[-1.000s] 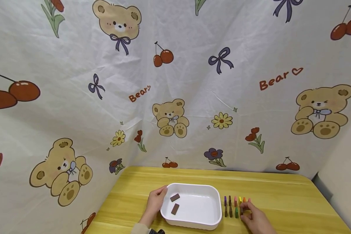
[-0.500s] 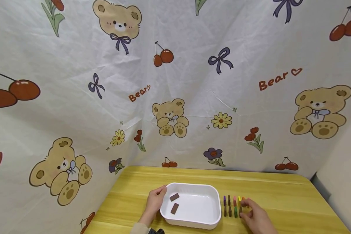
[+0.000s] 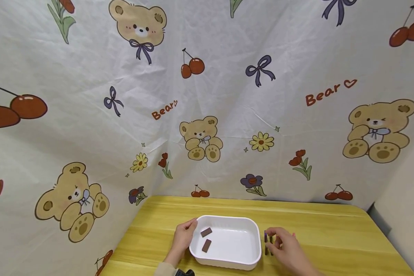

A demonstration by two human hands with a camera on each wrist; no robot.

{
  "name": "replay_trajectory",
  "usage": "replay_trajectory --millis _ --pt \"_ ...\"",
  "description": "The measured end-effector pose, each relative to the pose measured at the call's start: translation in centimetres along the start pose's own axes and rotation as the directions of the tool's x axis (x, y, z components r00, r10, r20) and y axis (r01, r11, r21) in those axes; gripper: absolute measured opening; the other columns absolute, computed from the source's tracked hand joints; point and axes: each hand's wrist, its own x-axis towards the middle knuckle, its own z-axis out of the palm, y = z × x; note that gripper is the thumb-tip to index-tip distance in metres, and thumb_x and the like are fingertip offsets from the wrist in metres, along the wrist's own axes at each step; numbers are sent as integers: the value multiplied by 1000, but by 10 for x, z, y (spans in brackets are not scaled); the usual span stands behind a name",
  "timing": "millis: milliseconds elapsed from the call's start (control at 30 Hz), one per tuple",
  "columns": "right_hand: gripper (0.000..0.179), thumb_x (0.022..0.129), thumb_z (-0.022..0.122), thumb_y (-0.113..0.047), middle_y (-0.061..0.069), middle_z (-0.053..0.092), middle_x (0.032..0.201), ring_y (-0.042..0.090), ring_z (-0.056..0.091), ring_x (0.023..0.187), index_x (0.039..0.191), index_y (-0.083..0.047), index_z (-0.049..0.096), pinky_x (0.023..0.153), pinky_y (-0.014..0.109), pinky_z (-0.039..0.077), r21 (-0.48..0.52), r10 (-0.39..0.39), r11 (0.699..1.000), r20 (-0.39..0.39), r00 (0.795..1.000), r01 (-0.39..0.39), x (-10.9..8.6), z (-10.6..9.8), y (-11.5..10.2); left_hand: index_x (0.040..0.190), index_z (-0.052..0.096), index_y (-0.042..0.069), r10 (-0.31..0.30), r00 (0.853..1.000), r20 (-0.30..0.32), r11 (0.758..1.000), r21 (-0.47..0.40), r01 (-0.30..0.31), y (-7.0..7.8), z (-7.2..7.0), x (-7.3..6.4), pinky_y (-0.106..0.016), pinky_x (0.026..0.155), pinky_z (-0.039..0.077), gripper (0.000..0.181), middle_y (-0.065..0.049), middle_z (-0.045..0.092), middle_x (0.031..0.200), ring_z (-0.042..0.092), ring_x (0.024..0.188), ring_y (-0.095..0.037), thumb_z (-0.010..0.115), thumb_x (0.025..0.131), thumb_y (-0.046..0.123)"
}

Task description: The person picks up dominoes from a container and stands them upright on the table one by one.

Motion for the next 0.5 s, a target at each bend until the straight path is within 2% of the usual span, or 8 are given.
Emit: replay_trajectory --millis 100,133,167,233,333,433,500 --pt "29 86 81 -7 -5 60 86 -1 48 70 112 -9 68 94 48 48 11 -41 999 -16 999 41 0 7 -6 118 79 13 -4 1000 11 1000 -7 4 -2 1 1 -33 84 61 28 -11 76 122 70 105 -22 69 99 31" --pt "29 86 81 -5 -4 60 88 0 49 70 112 -8 68 93 44 51 38 -48 998 -18 999 48 0 9 -8 118 79 13 -8 1000 11 1000 -5 8 -1 1 1 -33 83 61 28 -11 75 123 70 105 -21 68 100 31" --pt "30 85 81 -3 -3 61 90 -1 49 70 112 -8 68 84 34 54 51 -55 997 -24 998 56 0 12 -9 119 79 13 -7 1000 9 1000 -3 7 0 2 0 -32 83 61 28 -11 75 123 70 105 -21 68 100 31" --pt "30 85 82 -5 -2 60 93 -1 49 72 112 -7 68 60 20 47 67 -59 996 -19 998 60 1 17 -14 119 78 10 -3 1000 3 1000 1 3 7 0 -4 -33 83 62 29 -13 75 123 70 105 -22 67 100 29" --pt "29 87 80 -5 2 60 94 1 48 74 112 -5 67 61 18 46 122 -57 991 7 998 56 4 25 -21 119 77 5 8 1000 -11 1000 8 -8 25 -5 -16 -35 83 62 30 -17 75 122 70 104 -25 67 100 26" --pt "27 88 79 -7 5 64 99 1 50 75 112 -6 67 63 18 47 138 -75 988 32 997 70 8 33 -29 119 76 1 16 1000 -10 1000 1 -16 47 -12 -28 -38 83 62 31 -21 74 120 71 103 -28 66 100 23" --pt "25 89 79 -8 6 66 102 0 51 76 112 -6 68 64 18 49 149 -99 985 45 994 91 10 38 -33 119 76 1 18 1000 -11 1000 11 -18 55 -14 -34 -38 83 62 31 -21 74 119 70 102 -28 66 100 23"
